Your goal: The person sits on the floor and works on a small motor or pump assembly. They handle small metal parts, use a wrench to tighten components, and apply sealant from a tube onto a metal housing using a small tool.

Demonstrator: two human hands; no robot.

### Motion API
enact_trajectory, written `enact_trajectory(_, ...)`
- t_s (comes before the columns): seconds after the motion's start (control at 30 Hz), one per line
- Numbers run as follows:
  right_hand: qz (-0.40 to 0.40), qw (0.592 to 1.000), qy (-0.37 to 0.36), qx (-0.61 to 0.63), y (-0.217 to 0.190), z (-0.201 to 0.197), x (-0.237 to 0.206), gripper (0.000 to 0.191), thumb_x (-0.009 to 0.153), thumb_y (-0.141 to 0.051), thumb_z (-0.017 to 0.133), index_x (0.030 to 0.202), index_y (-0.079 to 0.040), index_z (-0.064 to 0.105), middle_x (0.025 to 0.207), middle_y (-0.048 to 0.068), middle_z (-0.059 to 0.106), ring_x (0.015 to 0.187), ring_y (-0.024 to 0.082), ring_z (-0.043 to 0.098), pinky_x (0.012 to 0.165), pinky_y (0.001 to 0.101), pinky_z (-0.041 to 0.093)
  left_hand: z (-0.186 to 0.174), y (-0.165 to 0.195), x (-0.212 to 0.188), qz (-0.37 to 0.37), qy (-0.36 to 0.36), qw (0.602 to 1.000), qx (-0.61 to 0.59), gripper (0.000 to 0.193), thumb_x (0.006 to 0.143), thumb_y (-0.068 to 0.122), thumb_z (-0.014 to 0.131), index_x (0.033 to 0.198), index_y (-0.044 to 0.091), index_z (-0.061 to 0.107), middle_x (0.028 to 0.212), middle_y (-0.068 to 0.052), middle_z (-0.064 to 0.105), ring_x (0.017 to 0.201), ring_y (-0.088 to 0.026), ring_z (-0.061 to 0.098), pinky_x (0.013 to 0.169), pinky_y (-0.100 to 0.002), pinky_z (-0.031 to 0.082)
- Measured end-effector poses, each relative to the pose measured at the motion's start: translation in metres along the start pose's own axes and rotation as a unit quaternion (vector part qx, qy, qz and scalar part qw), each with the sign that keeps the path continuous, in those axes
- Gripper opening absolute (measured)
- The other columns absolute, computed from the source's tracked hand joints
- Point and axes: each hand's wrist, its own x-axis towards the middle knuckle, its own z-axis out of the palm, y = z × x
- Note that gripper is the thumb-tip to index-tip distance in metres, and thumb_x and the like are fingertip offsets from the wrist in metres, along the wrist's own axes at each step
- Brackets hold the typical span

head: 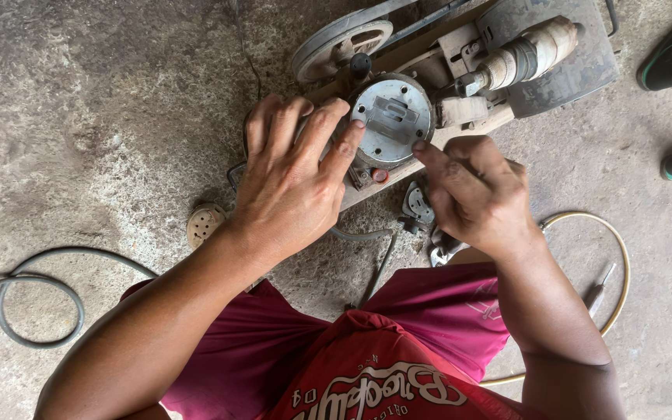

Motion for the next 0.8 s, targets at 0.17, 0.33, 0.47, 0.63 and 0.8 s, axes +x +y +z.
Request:
enact_trajectory(0.17,0.025,0.999,0.039,0.004,0.013,-0.014,-0.028,0.041,0.089,0.013,0.072,0.124,-0.007,0.079,0.1,0.008,0.061,0.074,0.012,0.061,0.057,0.0258,0.053,-0.014,0.003,-0.007,-0.009,-0.002,1.0,0.016,0.018,0.084,0.007,0.078,0.101,0.003,0.075,0.144,-0.016,0.05,0.133,-0.035,0.044,0.117,-0.064,0.033)
enact_trajectory(0.33,0.085,0.995,0.058,0.013,0.025,-0.036,-0.077,0.037,0.088,0.013,0.073,0.121,-0.005,0.076,0.099,0.011,0.064,0.081,0.022,0.067,0.07,0.0323,0.058,-0.018,0.026,-0.027,-0.009,-0.029,1.0,0.0,0.006,0.082,0.001,0.075,0.085,0.004,0.07,0.143,-0.013,0.053,0.131,-0.034,0.047,0.111,-0.058,0.039)
enact_trajectory(0.47,0.129,0.991,0.037,0.028,0.055,-0.043,-0.129,0.028,0.098,0.008,0.076,0.122,-0.006,0.078,0.102,0.011,0.069,0.089,0.021,0.071,0.077,0.0306,0.059,-0.013,0.065,-0.046,-0.017,-0.093,0.995,-0.043,0.011,0.08,0.001,0.071,0.091,0.002,0.072,0.134,-0.013,0.058,0.122,-0.033,0.053,0.109,-0.051,0.049)
enact_trajectory(0.63,0.211,0.973,0.033,0.087,0.097,-0.039,-0.205,0.028,0.1,0.007,0.074,0.124,-0.006,0.078,0.107,0.013,0.072,0.084,0.018,0.072,0.072,0.028,0.059,-0.012,0.122,-0.042,-0.082,-0.134,0.981,-0.117,0.026,0.085,0.004,0.07,0.11,0.001,0.075,0.126,-0.014,0.062,0.114,-0.028,0.058,0.103,-0.043,0.053)
enact_trajectory(0.8,0.294,0.95,0.037,0.102,0.131,-0.021,-0.29,0.027,0.103,0.006,0.069,0.125,-0.005,0.079,0.107,0.014,0.071,0.08,0.017,0.071,0.072,0.0272,0.057,-0.016,0.144,-0.026,-0.054,-0.201,0.973,-0.098,0.025,0.084,0.001,0.069,0.108,0.002,0.076,0.114,-0.011,0.068,0.106,-0.027,0.064,0.098,-0.041,0.054)
